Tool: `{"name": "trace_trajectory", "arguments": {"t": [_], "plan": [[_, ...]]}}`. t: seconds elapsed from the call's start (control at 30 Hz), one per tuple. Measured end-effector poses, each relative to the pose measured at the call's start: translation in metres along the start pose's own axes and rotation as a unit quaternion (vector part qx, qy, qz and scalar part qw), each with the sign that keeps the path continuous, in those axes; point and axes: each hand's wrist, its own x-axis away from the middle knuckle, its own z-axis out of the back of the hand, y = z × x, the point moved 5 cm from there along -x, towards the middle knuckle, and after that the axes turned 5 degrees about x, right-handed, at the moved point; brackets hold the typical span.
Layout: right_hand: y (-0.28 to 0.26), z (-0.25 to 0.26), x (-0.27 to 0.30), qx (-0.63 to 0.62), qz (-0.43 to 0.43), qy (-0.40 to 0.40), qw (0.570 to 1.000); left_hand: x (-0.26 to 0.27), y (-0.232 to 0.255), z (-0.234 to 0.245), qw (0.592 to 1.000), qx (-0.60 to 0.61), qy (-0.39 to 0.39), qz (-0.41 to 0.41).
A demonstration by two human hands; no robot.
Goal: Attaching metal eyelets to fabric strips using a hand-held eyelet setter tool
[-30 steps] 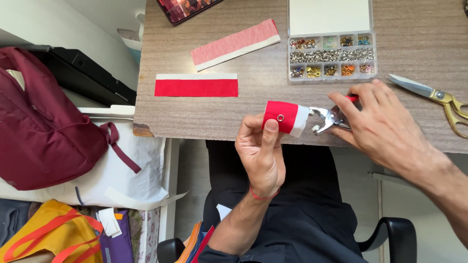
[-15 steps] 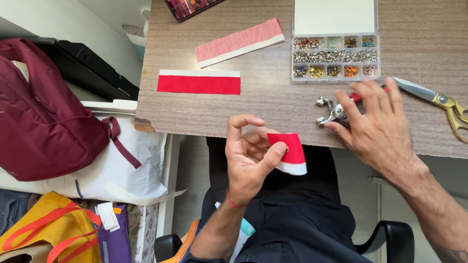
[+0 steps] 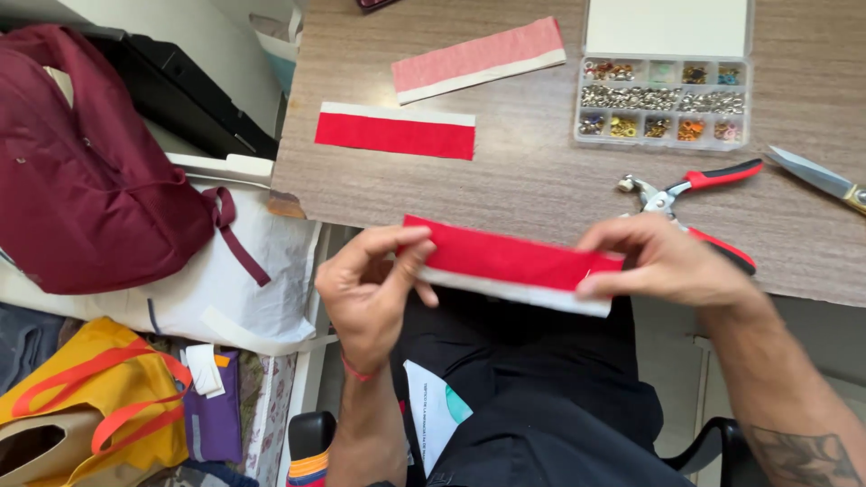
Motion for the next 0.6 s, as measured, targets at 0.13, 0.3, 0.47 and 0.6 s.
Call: {"name": "trace_trajectory", "arguments": {"t": [0.13, 0.3, 0.47, 0.6], "plan": [[-0.038, 0.015, 0.000, -0.020, 0.003, 0.094, 0.995, -0.006, -0.024, 0.016, 0.999, -0.005, 0.023, 0.041], [-0.062, 0.012, -0.011, 0.040, 0.015, 0.199, 0.979, -0.017, -0.052, 0.020, 0.995, 0.005, 0.000, 0.097], [-0.069, 0.010, -0.019, 0.234, 0.005, 0.252, 0.939, -0.027, -0.058, 0.028, 0.995, -0.034, -0.005, 0.095], [-0.073, 0.008, -0.026, 0.387, -0.002, 0.277, 0.880, -0.037, -0.058, 0.036, 0.988, -0.148, -0.026, 0.045]]}}
